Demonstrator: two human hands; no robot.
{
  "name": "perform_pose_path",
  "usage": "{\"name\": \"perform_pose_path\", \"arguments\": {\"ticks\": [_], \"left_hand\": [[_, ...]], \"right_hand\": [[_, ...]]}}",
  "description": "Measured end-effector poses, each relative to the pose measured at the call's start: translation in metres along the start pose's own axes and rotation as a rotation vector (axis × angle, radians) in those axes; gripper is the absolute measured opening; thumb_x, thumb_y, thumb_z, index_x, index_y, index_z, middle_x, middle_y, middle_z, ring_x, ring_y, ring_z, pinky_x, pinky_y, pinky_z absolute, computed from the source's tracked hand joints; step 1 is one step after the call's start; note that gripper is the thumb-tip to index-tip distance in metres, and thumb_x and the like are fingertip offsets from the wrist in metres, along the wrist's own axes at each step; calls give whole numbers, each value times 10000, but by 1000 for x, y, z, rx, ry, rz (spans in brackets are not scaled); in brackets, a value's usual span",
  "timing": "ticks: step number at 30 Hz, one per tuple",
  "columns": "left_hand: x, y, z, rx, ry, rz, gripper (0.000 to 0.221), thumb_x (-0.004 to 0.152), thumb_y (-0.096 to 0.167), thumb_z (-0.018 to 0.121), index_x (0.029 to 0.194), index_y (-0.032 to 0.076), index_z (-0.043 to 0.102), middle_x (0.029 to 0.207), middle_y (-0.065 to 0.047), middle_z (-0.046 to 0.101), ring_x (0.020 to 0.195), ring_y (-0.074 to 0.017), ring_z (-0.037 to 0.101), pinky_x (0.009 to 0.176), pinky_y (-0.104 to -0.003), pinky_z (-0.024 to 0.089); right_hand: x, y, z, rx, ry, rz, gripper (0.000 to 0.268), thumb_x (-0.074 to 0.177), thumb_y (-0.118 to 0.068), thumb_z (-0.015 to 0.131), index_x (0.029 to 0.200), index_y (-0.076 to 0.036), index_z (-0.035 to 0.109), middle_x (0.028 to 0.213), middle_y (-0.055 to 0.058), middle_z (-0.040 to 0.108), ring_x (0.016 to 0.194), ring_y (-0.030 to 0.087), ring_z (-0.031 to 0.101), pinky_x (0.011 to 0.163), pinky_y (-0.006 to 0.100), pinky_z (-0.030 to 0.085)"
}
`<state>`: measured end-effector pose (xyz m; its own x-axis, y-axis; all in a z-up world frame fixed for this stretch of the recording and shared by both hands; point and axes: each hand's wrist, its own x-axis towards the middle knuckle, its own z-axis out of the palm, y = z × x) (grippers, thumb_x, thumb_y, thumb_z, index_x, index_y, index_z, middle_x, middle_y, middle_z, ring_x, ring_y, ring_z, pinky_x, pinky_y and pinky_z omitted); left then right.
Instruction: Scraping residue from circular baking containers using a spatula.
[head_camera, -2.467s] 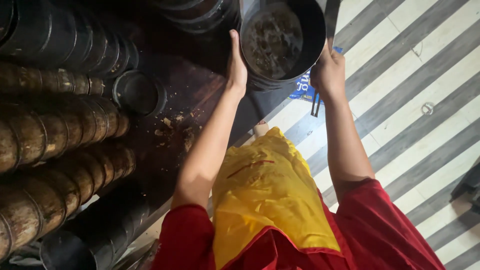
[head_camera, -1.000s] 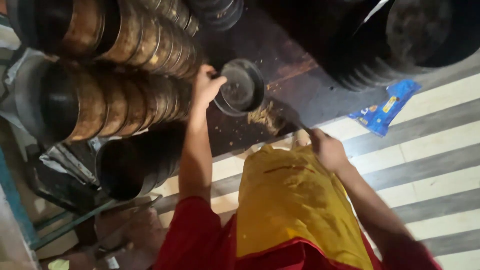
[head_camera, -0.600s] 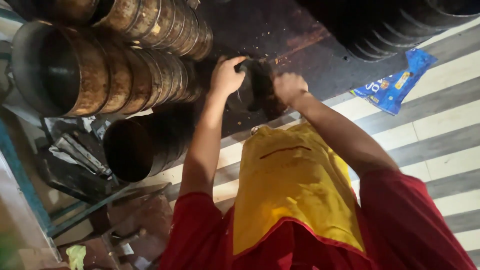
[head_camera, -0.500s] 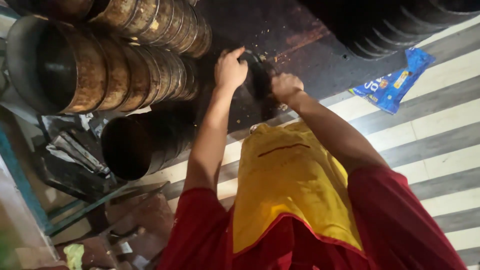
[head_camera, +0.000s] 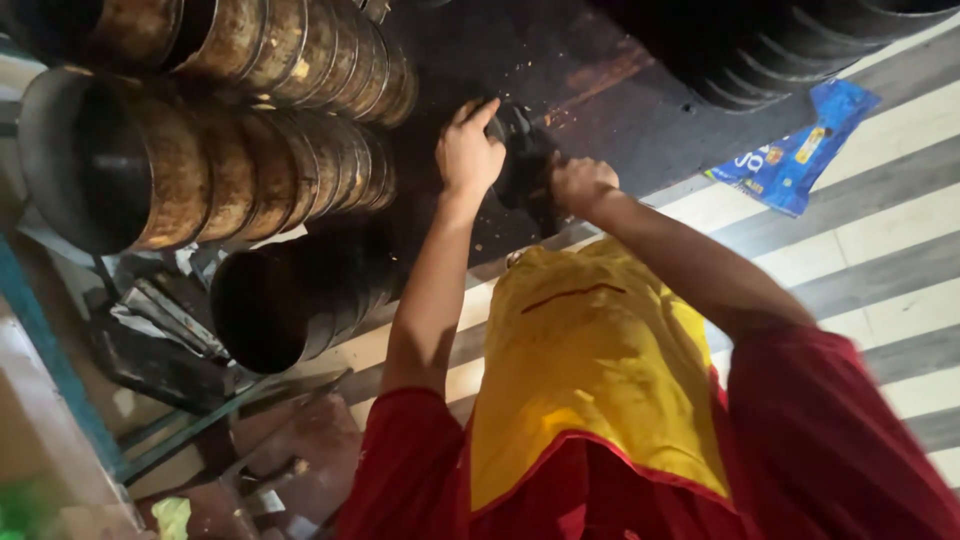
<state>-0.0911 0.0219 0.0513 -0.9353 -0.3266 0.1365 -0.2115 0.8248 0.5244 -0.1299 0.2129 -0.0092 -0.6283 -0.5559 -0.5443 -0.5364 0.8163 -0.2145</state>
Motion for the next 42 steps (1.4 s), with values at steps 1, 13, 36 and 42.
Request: {"name": "perform_pose_path", "arguments": {"ticks": [1, 13, 36, 42], "left_hand": [[5, 4, -2, 21, -23, 11, 494, 743, 50, 635, 1191, 219, 757, 1279, -73, 698, 1078, -359, 679, 926, -450, 552], [24, 16, 23, 137, -169, 54, 444, 794, 83, 633, 1183, 254, 765, 1281, -57, 693, 1058, -357, 683, 913, -470, 553], [10, -4, 18, 138, 0, 83, 562, 736, 55, 664, 1265, 241, 698, 1411, -82, 621, 1141, -368, 643, 917, -455, 554], [13, -13, 1, 4, -150, -279, 476, 793, 234, 757, 1230, 134, 597, 1398, -255, 567, 1158, -425, 657, 962, -476, 552]], "right_hand": [[3, 7, 6, -17, 1, -27, 585, 962, -363, 611, 1425, -18, 516, 1157, 199, 718, 1038, 344, 728, 843, 440, 590], [0, 24, 16, 60, 19, 35, 492, 1002, -407, 594, 1350, -62, 632, 1155, 198, 763, 1020, 362, 768, 843, 473, 621], [-3, 12, 13, 186, -8, -131, 344, 946, -279, 634, 1201, -61, 709, 1107, 209, 737, 1014, 370, 739, 865, 490, 606], [1, -14, 3, 180, 139, 5, 433, 977, -347, 615, 1275, -33, 629, 1066, 225, 744, 992, 389, 722, 844, 484, 585]]}}
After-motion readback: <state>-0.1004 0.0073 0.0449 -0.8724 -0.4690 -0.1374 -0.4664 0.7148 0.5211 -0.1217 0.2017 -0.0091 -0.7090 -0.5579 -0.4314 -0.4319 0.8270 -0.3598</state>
